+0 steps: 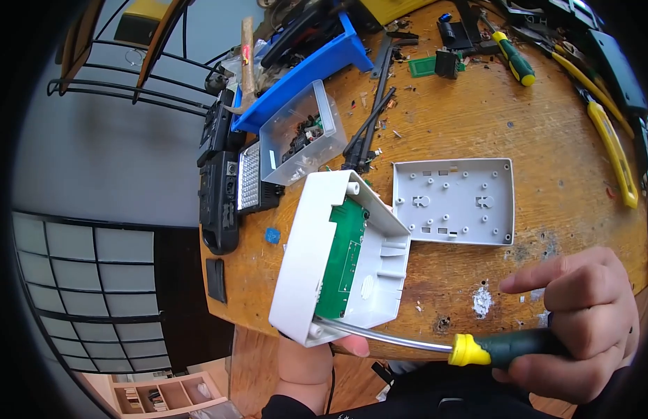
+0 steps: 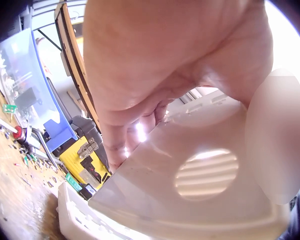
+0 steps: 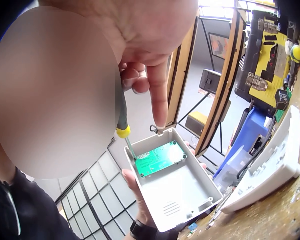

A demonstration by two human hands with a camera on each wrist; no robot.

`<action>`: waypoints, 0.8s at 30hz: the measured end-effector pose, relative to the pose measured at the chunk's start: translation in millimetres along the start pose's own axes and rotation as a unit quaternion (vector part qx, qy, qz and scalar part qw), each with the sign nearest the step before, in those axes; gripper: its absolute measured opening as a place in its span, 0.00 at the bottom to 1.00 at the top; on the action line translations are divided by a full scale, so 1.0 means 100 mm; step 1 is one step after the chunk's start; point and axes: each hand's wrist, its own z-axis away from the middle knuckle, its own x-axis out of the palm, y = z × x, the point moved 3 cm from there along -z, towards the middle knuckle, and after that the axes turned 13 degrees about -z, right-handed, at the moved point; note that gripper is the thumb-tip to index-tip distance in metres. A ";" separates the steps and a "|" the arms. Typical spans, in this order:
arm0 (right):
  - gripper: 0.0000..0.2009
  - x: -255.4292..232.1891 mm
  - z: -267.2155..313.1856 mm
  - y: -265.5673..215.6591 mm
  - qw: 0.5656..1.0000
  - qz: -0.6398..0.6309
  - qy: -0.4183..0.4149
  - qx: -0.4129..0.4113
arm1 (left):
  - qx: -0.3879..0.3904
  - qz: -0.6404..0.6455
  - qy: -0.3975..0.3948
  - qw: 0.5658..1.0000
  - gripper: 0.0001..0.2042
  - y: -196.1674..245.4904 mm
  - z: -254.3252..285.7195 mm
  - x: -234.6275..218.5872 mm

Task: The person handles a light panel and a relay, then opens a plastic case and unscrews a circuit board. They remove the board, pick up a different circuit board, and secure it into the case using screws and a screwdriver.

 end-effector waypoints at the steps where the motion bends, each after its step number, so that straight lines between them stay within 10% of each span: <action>1: 0.18 0.01 0.01 -0.01 1.000 -0.006 0.003 0.000 | -0.005 0.005 0.003 1.000 0.42 0.00 0.00 0.02; 10: 0.17 0.01 0.05 -0.02 0.999 0.016 -0.025 -0.029 | -0.022 -0.057 0.013 0.998 0.55 0.08 0.06 0.11; 13: 0.15 -0.04 -0.01 -0.10 0.990 0.046 0.131 0.037 | -0.026 -0.071 0.025 0.997 0.60 0.09 0.07 0.13; 14: 0.26 -0.16 -0.08 -0.08 0.996 0.000 -0.002 0.086 | -0.028 -0.068 0.033 0.997 0.62 0.10 0.07 0.14; 24: 0.22 0.01 -0.08 0.18 0.926 -0.250 -0.008 0.285 | 0.003 -0.125 0.171 0.977 0.72 0.17 0.07 0.11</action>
